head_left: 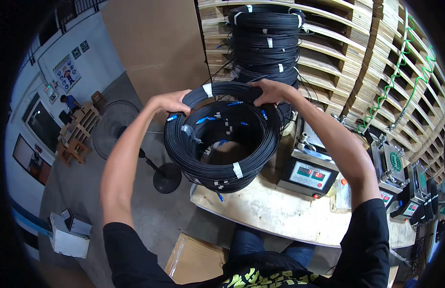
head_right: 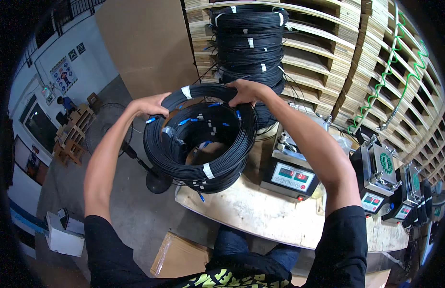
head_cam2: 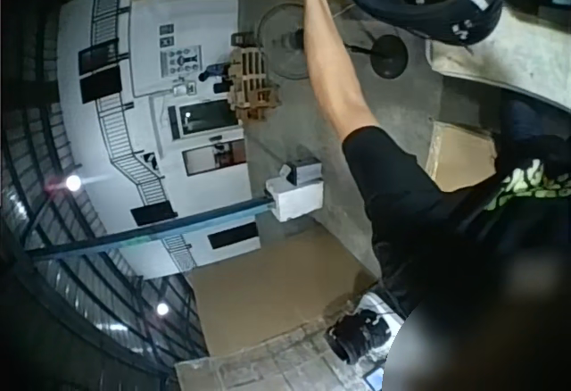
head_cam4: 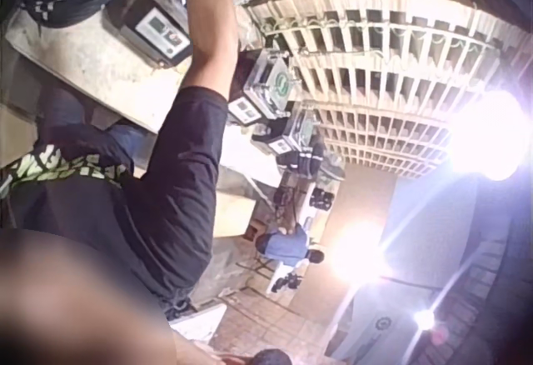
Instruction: Operating a wire processing machine to assemble or polish cable components.
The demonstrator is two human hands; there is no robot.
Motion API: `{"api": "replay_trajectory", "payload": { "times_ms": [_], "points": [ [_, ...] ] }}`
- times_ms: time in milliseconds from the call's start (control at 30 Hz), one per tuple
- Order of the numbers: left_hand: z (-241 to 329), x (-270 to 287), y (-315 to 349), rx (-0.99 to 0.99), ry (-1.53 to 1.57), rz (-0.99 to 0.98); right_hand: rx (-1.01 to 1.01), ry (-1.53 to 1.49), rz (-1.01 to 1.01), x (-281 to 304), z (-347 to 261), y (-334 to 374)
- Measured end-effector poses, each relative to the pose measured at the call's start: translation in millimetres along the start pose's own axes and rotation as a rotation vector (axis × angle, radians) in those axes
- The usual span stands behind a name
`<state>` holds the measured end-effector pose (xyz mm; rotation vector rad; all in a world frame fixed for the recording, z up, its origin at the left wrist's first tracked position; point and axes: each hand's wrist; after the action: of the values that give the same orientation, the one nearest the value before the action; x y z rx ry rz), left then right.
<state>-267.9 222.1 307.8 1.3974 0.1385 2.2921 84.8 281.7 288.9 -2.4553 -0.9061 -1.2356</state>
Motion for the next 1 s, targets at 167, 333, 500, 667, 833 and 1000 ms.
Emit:
{"api": "replay_trajectory", "payload": {
  "times_ms": [167, 333, 500, 667, 833, 1000],
  "points": [
    [-30.7, -20.9, -43.8, 0.027, -0.062, -0.004, -0.117, 0.007, -0.06, -33.6, 42.4, -45.0],
    [-54.9, -22.2, -55.4, 0.055, -0.295, 0.075, 0.046, 0.104, 0.145, -61.1, 51.9, -48.1],
    [-82.7, -31.5, -66.2, 0.026, -0.262, 0.17, -0.038, 0.054, 0.125, -66.7, 36.3, -50.8],
    [-83.2, -36.6, -77.0, -0.018, -0.211, 0.243, -0.044, -0.012, 0.153, -64.2, 54.8, -55.5],
    [-91.3, -32.4, -72.4, -0.051, -0.081, 0.165, -0.025, 0.01, 0.109, -64.0, 46.8, -60.8],
    [-83.1, -30.1, -71.2, -0.032, -0.026, 0.123, -0.037, 0.064, 0.071, -60.0, 52.2, -70.7]
  ]
}}
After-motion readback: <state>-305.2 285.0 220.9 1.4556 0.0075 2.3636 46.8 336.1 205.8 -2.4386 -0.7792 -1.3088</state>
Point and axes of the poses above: each hand's wrist, its own y-axis away from the middle knuckle, its own x-axis out of the back of the hand, z = x × y, and after that the axes turned 5 degrees about -y, right-handed
